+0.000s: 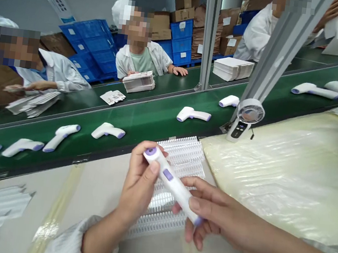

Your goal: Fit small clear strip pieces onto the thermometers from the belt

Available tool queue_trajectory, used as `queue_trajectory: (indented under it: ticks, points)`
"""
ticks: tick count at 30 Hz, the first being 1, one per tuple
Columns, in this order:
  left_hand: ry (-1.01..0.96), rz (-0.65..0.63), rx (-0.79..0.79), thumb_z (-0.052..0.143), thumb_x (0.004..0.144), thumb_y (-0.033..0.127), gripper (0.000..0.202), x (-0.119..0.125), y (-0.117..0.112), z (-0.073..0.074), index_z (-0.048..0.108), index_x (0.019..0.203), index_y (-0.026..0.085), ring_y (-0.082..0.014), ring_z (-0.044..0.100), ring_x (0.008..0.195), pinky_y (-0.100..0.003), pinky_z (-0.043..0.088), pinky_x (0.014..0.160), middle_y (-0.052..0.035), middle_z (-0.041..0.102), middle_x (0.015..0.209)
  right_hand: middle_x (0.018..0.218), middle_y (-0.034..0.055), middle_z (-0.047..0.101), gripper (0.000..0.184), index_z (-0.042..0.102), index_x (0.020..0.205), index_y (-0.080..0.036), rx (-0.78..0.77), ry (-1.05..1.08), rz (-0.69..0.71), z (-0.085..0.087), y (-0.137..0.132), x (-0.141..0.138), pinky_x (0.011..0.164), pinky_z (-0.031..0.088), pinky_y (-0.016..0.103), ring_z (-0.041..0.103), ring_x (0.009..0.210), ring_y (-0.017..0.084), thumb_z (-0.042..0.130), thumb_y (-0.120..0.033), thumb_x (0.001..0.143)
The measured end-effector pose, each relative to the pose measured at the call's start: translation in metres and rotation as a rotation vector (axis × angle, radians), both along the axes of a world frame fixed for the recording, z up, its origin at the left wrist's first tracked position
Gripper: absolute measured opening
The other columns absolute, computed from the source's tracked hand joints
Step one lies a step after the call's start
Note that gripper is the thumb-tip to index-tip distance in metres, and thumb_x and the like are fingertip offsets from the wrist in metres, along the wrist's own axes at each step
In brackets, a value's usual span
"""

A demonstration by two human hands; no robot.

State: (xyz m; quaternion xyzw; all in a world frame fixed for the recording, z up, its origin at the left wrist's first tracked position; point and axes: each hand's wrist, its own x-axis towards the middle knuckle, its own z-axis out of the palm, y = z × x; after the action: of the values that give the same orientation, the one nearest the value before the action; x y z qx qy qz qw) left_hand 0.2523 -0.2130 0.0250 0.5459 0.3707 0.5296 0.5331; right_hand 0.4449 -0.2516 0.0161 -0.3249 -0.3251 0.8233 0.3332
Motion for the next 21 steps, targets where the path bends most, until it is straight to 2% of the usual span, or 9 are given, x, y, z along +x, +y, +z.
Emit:
queue_trajectory:
  ticks: [2, 4, 7, 8, 10, 13, 17, 19, 21]
  points:
    - [0.091, 0.074, 0.050, 0.066, 0.093, 0.051, 0.035, -0.019, 0.016, 0.005, 0.055, 0.122, 0.035, -0.0218, 0.059, 0.108, -0.033, 0.056, 0.086, -0.0042, 0.057, 0.121, 0.098, 0.0035, 0.070, 0.040, 0.062, 0.125, -0.024, 0.084, -0.096, 0.064, 0.006, 0.016, -0.006, 0.054, 0.051, 0.024, 0.065, 0.060, 0.012, 0.069, -0.047, 0.092]
    - [0.233, 0.120, 0.030, 0.066, 0.091, 0.053, 0.052, -0.044, 0.037, 0.004, 0.048, 0.137, 0.038, -0.0264, 0.054, 0.126, -0.038, 0.056, 0.095, -0.0059, 0.051, 0.141, 0.094, 0.0043, 0.069, 0.031, 0.064, 0.125, -0.021, 0.248, -0.293, 0.026, 0.010, 0.047, -0.013, 0.052, 0.049, 0.024, 0.062, 0.058, 0.011, 0.058, -0.037, 0.098]
    - [0.529, 0.292, -0.028, 0.062, 0.091, 0.051, 0.070, -0.093, 0.078, -0.009, 0.031, 0.152, 0.040, -0.0305, 0.047, 0.140, -0.042, 0.055, 0.100, -0.0083, 0.035, 0.160, 0.092, 0.0056, 0.072, 0.031, 0.063, 0.127, -0.020, 0.672, -0.836, -0.040, 0.007, 0.110, -0.020, 0.055, 0.047, 0.026, 0.065, 0.067, 0.016, 0.046, -0.031, 0.104]
    - [0.648, 0.378, -0.031, 0.058, 0.092, 0.049, 0.067, -0.110, 0.093, -0.015, 0.031, 0.153, 0.036, -0.0307, 0.048, 0.140, -0.042, 0.055, 0.101, -0.0101, 0.035, 0.160, 0.093, 0.0062, 0.073, 0.030, 0.063, 0.127, -0.020, 0.800, -1.046, -0.057, 0.005, 0.131, -0.023, 0.061, 0.047, 0.027, 0.067, 0.074, 0.019, 0.045, -0.030, 0.105]
    - [0.857, 0.519, -0.029, 0.052, 0.093, 0.041, 0.058, -0.146, 0.122, -0.022, 0.040, 0.147, 0.026, -0.0322, 0.051, 0.137, -0.046, 0.052, 0.105, -0.0152, 0.040, 0.156, 0.099, 0.0108, 0.075, 0.027, 0.064, 0.124, -0.017, 0.897, -1.250, -0.076, -0.002, 0.167, -0.028, 0.071, 0.048, 0.030, 0.070, 0.087, 0.025, 0.048, -0.027, 0.104]
    - [1.052, 0.650, -0.017, 0.056, 0.084, 0.025, 0.051, -0.192, 0.153, -0.018, 0.052, 0.133, 0.016, -0.0393, 0.045, 0.139, -0.059, 0.038, 0.116, -0.0201, 0.050, 0.144, 0.105, 0.0201, 0.074, 0.023, 0.066, 0.119, -0.011, 0.925, -1.355, -0.068, -0.010, 0.201, -0.037, 0.082, 0.048, 0.037, 0.069, 0.101, 0.033, 0.055, -0.021, 0.101]
    - [1.272, 0.659, -0.023, 0.061, 0.078, 0.015, 0.053, -0.229, 0.172, 0.001, 0.051, 0.130, 0.011, -0.0470, 0.024, 0.150, -0.070, 0.017, 0.121, -0.0192, 0.045, 0.150, 0.125, 0.0273, 0.068, 0.028, 0.066, 0.121, -0.006, 1.000, -1.418, -0.065, -0.012, 0.194, -0.033, 0.102, 0.042, 0.046, 0.058, 0.124, 0.040, 0.065, -0.016, 0.095]
    - [1.349, 0.619, -0.043, 0.063, 0.080, 0.015, 0.055, -0.242, 0.181, 0.005, 0.048, 0.133, 0.010, -0.0504, 0.012, 0.152, -0.078, 0.010, 0.117, -0.0173, 0.034, 0.160, 0.135, 0.0216, 0.064, 0.035, 0.064, 0.128, -0.011, 1.023, -1.405, -0.059, -0.009, 0.167, -0.021, 0.105, 0.042, 0.042, 0.057, 0.126, 0.035, 0.066, -0.019, 0.095]
    - [1.396, 0.561, -0.059, 0.065, 0.081, 0.014, 0.052, -0.254, 0.195, 0.003, 0.049, 0.131, 0.011, -0.0520, 0.004, 0.153, -0.083, 0.006, 0.113, -0.0149, 0.030, 0.163, 0.126, 0.0119, 0.070, 0.028, 0.069, 0.123, -0.018, 1.002, -1.312, -0.021, -0.004, 0.129, -0.009, 0.094, 0.048, 0.034, 0.066, 0.110, 0.026, 0.065, -0.020, 0.095]
